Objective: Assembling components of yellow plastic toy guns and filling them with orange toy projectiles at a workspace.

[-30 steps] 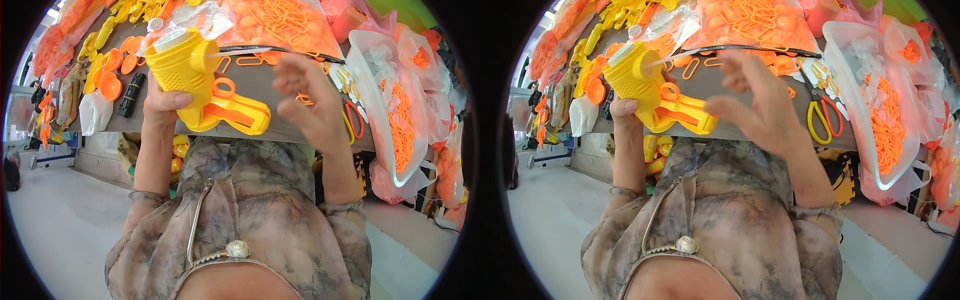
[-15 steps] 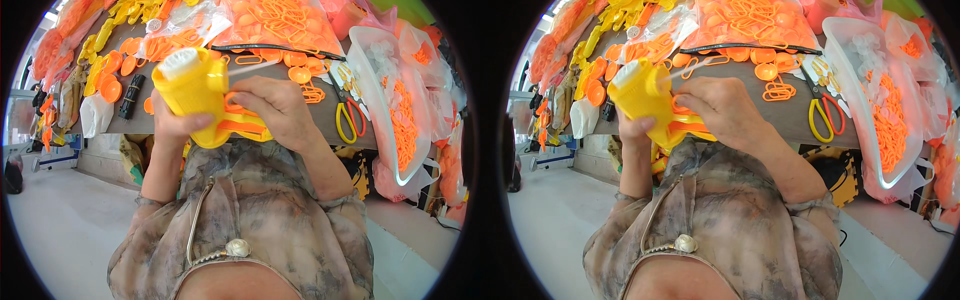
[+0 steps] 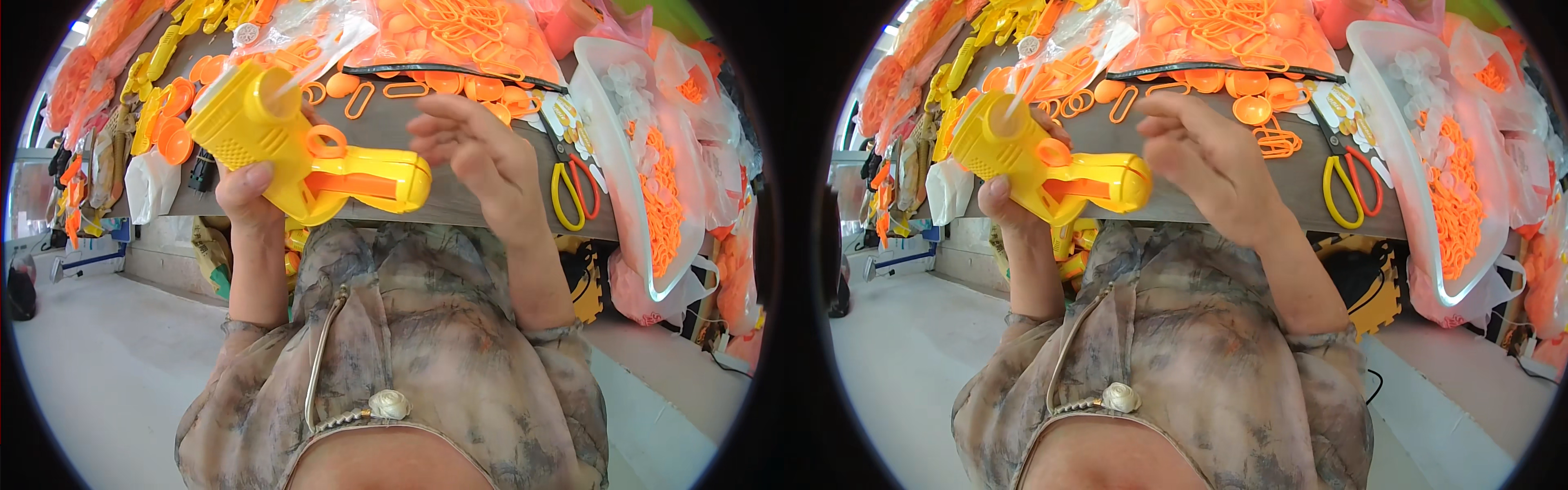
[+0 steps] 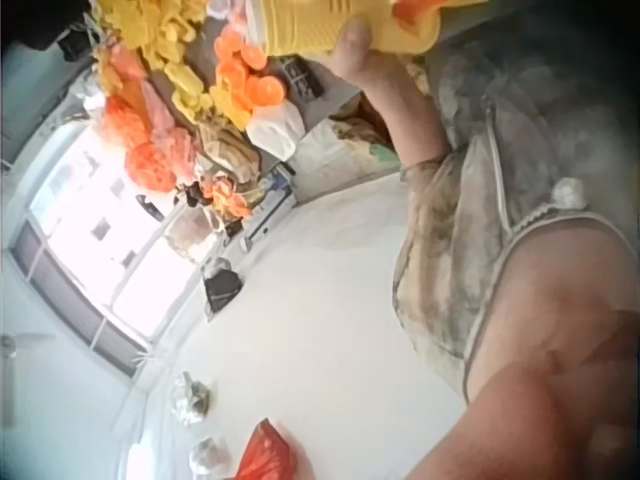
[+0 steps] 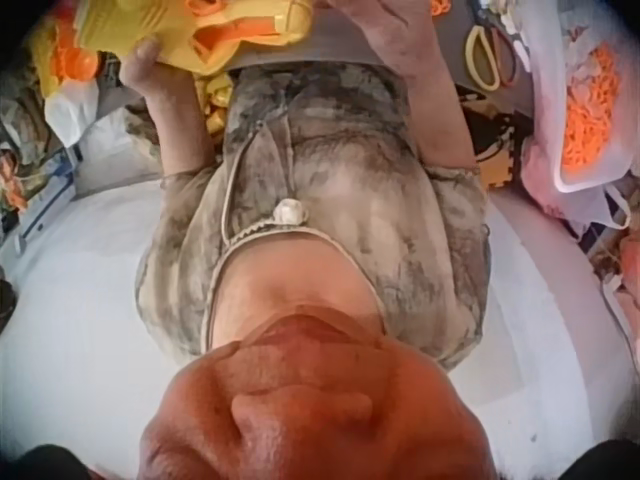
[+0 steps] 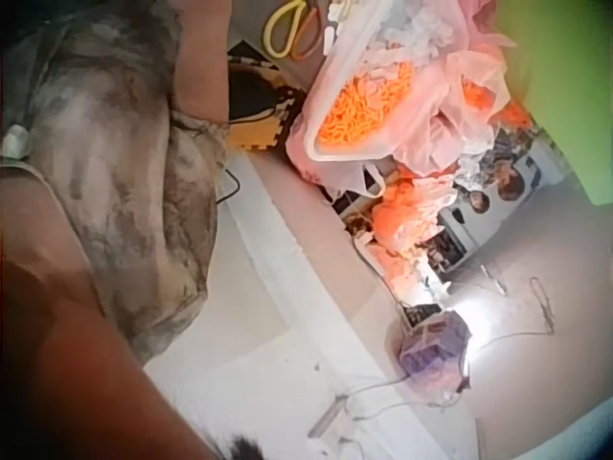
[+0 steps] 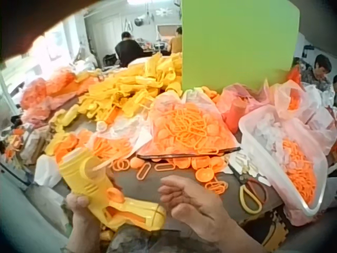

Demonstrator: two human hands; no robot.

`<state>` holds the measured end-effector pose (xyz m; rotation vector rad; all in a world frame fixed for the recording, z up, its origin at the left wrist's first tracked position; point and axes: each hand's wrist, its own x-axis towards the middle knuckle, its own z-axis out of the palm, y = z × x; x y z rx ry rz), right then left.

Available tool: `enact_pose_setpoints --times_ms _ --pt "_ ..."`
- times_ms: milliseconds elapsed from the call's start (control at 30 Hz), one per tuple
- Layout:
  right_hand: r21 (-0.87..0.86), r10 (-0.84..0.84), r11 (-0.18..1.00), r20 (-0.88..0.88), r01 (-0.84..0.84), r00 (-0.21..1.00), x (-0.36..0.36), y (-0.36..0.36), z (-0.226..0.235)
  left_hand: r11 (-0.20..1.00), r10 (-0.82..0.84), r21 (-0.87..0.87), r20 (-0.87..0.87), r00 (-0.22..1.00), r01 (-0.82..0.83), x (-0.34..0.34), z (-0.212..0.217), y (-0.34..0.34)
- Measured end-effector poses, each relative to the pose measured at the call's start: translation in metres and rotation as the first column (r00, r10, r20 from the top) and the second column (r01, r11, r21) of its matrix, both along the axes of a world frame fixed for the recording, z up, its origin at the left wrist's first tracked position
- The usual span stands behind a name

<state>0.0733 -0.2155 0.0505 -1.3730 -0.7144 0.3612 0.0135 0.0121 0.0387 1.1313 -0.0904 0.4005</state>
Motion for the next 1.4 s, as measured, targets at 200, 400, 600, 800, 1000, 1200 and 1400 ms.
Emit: enact_pose_setpoints --times_ms 200,400,600,800,1000,1200,1400 --pt "0.026 0.041 0.999 -0.026 -0.041 0.999 -0.028 0.011 -0.017 0.999 0.007 -0.045 0.058 0.998 -0.004 0.001 0.001 -0.001" --pt "0.047 -0.217 0.975 0.376 0.216 0.901 -0.042 0.028 -0.01 0.889 -0.289 -0.311 0.186 0.939 0.336 0.0 -0.004 -0.007" --pt "0.046 -0.192 0.981 0.181 0.187 0.965 -0.025 0.019 -0.018 0.992 0.043 -0.117 -0.037 0.998 -0.047 -0.008 -0.004 -0.021" --pt "-0.02 -0.2 0.976 0.324 0.218 0.925 -0.035 0.022 -0.011 0.946 -0.092 -0.317 -0.085 0.992 0.061 -0.005 -0.003 -0.014" --pt "-0.183 -0.071 0.975 0.291 0.128 0.954 -0.011 -0.014 -0.007 0.997 0.075 0.038 -0.126 0.989 -0.071 -0.024 -0.013 -0.012" --pt "-0.293 -0.002 0.904 0.725 0.312 0.689 -0.024 0.009 0.002 0.948 -0.082 0.278 -0.264 0.961 0.157 -0.041 -0.034 -0.02" --pt "-0.31 0.068 0.946 0.486 0.099 0.872 -0.032 0.012 -0.018 0.94 -0.215 0.188 -0.318 0.923 0.284 -0.046 -0.037 -0.023"
